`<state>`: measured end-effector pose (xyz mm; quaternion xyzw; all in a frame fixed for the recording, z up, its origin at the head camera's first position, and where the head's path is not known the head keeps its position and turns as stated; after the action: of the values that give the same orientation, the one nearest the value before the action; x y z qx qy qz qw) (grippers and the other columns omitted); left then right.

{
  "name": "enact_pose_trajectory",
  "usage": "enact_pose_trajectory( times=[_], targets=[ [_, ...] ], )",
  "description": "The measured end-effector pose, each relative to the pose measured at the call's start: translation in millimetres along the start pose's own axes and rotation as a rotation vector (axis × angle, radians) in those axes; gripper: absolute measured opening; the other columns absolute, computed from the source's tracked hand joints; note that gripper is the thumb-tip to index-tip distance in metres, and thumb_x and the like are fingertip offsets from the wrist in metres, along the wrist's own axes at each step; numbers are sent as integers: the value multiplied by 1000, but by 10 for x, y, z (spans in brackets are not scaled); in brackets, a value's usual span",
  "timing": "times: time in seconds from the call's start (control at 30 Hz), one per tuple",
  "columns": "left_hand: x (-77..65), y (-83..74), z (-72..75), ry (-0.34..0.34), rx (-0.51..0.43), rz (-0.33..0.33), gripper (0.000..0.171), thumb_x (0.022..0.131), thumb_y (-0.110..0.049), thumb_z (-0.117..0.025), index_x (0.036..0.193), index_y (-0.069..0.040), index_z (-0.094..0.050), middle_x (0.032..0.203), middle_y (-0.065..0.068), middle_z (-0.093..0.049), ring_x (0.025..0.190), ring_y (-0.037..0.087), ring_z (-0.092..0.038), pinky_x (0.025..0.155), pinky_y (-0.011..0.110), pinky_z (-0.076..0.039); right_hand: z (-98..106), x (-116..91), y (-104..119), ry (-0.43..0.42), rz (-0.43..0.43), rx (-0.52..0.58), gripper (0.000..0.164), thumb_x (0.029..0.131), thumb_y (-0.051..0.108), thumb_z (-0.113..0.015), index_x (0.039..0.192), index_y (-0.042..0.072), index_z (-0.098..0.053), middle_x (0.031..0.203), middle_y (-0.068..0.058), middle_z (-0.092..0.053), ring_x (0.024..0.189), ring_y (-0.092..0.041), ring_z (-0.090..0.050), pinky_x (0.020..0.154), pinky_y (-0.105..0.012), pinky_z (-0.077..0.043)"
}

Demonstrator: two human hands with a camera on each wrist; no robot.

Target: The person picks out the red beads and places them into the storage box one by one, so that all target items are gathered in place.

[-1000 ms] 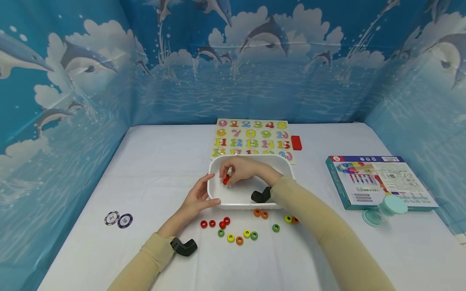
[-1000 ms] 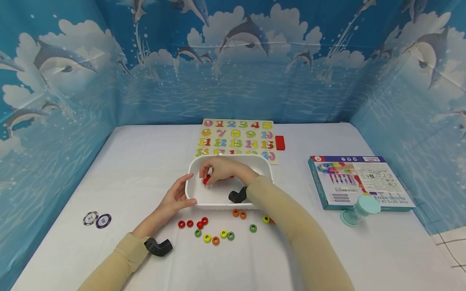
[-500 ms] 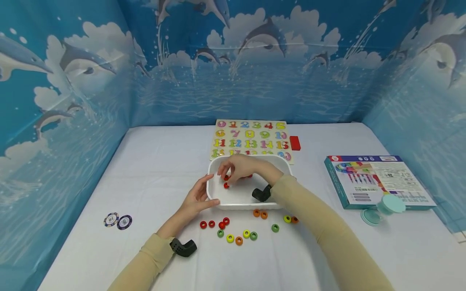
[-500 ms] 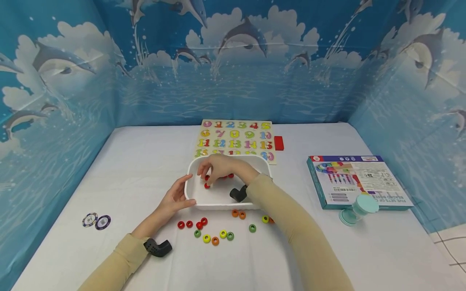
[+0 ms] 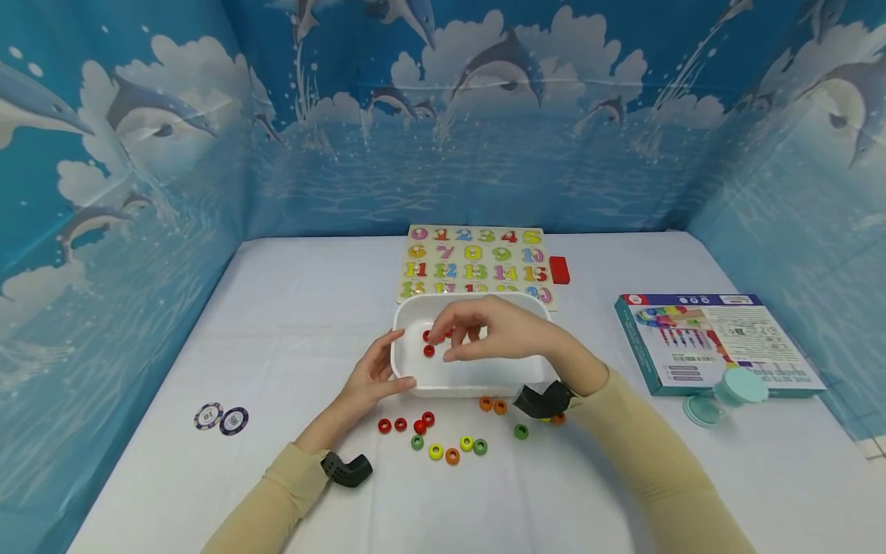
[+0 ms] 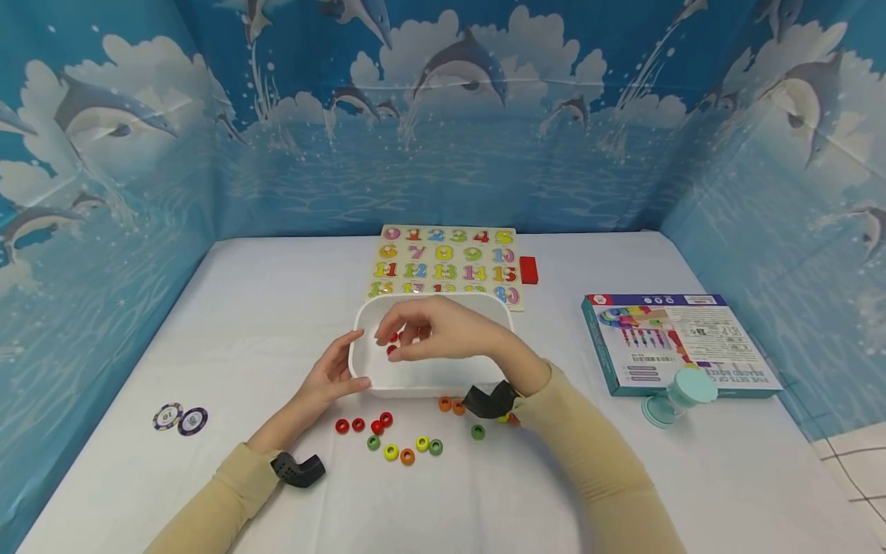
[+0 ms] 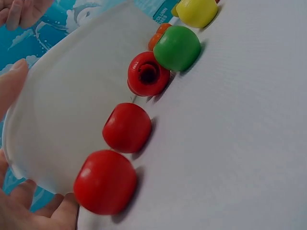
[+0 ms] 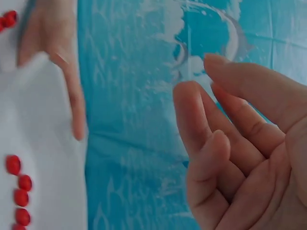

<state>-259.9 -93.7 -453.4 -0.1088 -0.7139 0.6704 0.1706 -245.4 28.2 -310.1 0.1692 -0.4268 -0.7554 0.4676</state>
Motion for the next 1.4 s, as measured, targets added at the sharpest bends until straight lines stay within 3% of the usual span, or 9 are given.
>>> enact_pose_trajectory(
  times=[0.23, 0.4, 0.53, 0.7, 0.93, 1.2, 1.4],
  targets=[
    [6, -12, -18, 17, -23, -23, 76, 76, 1, -68, 138, -10, -27, 144, 14, -20, 130, 29, -22, 103, 35, -28, -511, -246, -145, 38, -90, -38, 25, 81, 22, -66, 106, 22, -60, 98, 15, -60, 72, -3, -59, 58, -24, -53],
    [7, -52, -28, 35, -35, -46, 76, 75, 9, -64, 138, -2, -22, 145, 18, -16, 130, 34, -19, 105, 42, -22, -887, -336, -361, 85, -145, 14, 33, 83, 23, -63, 115, 18, -56, 96, 7, -64, 68, -4, -60, 58, -21, -52],
    [3, -56, -25, 37, -31, -45, 77, 76, 7, -65, 138, -2, -21, 145, 17, -17, 130, 34, -19, 105, 41, -23, -1033, -332, -509, 26, -146, -89, 33, 86, 22, -60, 119, 19, -55, 101, 7, -61, 71, -2, -56, 60, -18, -50],
    [3, -34, -23, 33, -30, -45, 78, 76, 0, -68, 139, -5, -23, 145, 13, -19, 130, 30, -22, 105, 35, -25, -1079, -310, -649, -84, -170, -248, 31, 86, 23, -60, 116, 22, -56, 95, 14, -58, 71, -1, -49, 60, -15, -46],
    [-2, -34, -16, 18, 1, -48, 78, 76, -4, -70, 138, -5, -24, 145, 13, -19, 131, 28, -20, 105, 35, -24, -1067, -324, -699, -159, -176, -285, 26, 81, 25, -66, 106, 22, -62, 82, 18, -55, 63, 0, -47, 52, -15, -44],
    [-28, -129, -61, 26, 8, -28, 76, 76, 5, -66, 138, -2, -22, 145, 17, -17, 131, 33, -19, 105, 40, -23, -1066, -336, -601, -157, -174, -372, 24, 79, 29, -68, 101, 22, -63, 77, 19, -55, 61, 2, -47, 52, -12, -42],
    [-42, -180, -75, 21, -14, -35, 77, 76, 5, -66, 138, -1, -22, 145, 18, -16, 131, 34, -17, 106, 41, -21, -924, -305, -324, -95, -118, -301, 27, 80, 25, -67, 106, 18, -62, 90, 14, -61, 66, 4, -51, 54, -11, -46]
  ],
)
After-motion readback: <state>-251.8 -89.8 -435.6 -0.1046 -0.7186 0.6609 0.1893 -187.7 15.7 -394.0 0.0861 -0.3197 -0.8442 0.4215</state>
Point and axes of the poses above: each hand's wrist, its own x-axis towards the middle knuckle, its own z-axis out of the back of the hand, y = z × x, the point moved 10 cm from there along x, towards the middle knuckle
